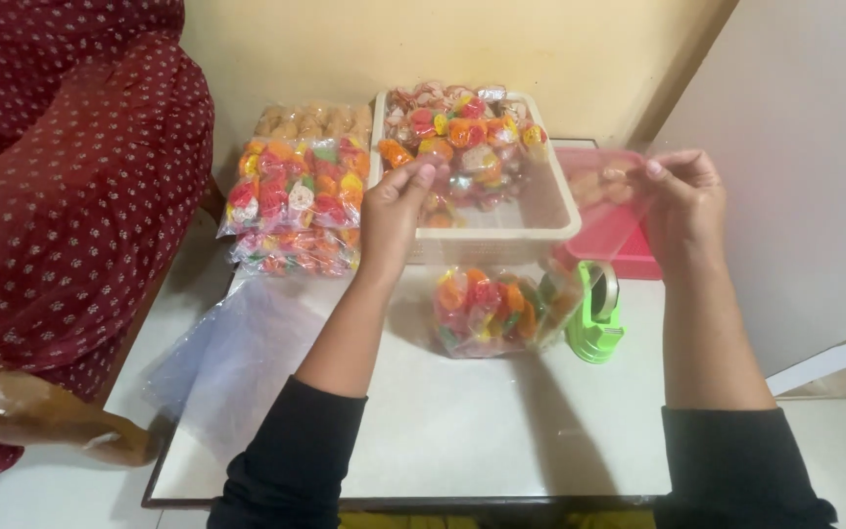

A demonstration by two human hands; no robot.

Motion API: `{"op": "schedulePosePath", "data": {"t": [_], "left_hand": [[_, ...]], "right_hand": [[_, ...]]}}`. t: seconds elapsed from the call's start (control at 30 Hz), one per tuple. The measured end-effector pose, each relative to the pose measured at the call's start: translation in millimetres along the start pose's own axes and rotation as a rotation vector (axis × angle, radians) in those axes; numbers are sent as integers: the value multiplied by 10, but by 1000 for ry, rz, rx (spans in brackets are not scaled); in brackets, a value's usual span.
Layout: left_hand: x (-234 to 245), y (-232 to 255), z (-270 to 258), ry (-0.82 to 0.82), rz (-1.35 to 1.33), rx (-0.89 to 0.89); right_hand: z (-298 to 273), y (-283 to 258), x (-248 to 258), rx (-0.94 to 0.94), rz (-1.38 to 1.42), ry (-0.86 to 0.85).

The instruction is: Picking up small colorful packaged items from a tray and placing them into a large plastic bag for packaging.

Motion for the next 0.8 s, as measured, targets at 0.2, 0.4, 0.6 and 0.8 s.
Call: {"op": "schedulePosePath", "data": {"t": [0.2,0.4,0.6,0.8], "left_hand": [[-17,88,40,-52,-31,78],[-26,114,142,-64,-30,-153],[-31,187,88,-150,-84,-55],[-24,61,139,-95,-101,-88]], "right_hand": [[-159,-123,66,67,-272,34],[-212,-202,-6,79,-364,76],[-220,-118,-2,29,-127,20],[-222,-80,137,99,-221,36]]}}
Point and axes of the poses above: each hand's wrist, its own z-axis towards the middle knuckle, its own x-axis out of the back of the hand, y = z × x, the point moved 3 cm from there along z, towards the middle knuckle, and after that the axes turned 4 degrees about z, right-handed, at the moved point
